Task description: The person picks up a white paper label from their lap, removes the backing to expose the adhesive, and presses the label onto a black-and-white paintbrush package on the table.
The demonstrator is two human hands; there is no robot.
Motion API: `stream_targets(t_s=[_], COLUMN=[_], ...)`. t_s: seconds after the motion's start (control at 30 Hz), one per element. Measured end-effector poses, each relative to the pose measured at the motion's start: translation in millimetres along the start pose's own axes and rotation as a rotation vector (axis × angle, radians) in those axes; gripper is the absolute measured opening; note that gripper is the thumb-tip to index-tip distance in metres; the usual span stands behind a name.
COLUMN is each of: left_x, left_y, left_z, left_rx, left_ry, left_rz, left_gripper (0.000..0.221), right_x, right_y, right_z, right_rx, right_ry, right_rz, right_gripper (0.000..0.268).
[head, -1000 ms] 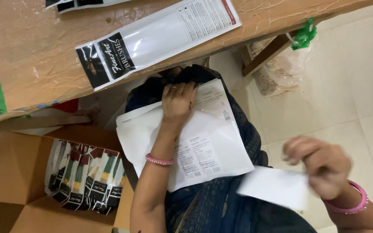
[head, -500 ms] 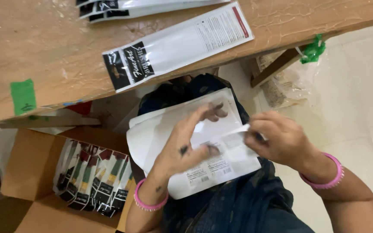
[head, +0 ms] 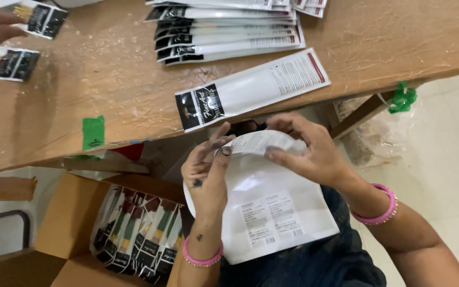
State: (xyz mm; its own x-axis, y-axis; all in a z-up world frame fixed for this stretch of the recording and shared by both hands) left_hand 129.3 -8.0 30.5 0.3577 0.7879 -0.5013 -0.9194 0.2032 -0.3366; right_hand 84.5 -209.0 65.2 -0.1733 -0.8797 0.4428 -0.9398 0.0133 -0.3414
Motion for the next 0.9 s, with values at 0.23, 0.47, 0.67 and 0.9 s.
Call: stream_targets(t_s=[0.23,0.47,0.67,0.9], left_x=[19.4,26.0,25.9,37.9], left_y=[-15.5,-40.5,-82.3,-102.5], left_z=[-13.3,-1.8,-14.4,-33.7], left_rx=[-0.106,-0.223,-0.029,0.119], left_ry=[0.099,-0.259,-0.355,-0.335], left_rz=[0.165,0.112,0.062,0.15], left_gripper=[0.019,0.012,0.032,0.047], right_x=[5.7,26.9,28.9,29.2], right_y=[-17.6,-48.7,-80.7,-101.5], right_z=[41.2,25.1,58.3,85.6], right_rx=[0.026,0.039,-0.144,-0.178], right_ry=[-0.281,0.015,0.007,0.03], right_rz=[0.12,0.131,-0.004,-0.044], right_gripper=[0.01,0.01,0.064,0.07])
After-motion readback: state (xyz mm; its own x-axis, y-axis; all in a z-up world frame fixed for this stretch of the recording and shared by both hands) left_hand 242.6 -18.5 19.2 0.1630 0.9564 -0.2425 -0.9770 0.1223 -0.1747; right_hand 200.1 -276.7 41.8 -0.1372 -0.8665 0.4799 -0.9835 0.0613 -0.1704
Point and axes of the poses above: each hand's wrist, its own y-axis away from the middle knuckle, its own x-axis out of the back of the hand, z = x × y, the point moved 10 cm from there along -y, towards the middle knuckle, and after that the axes turned 12 degrees about y, right-handed, at the moved point
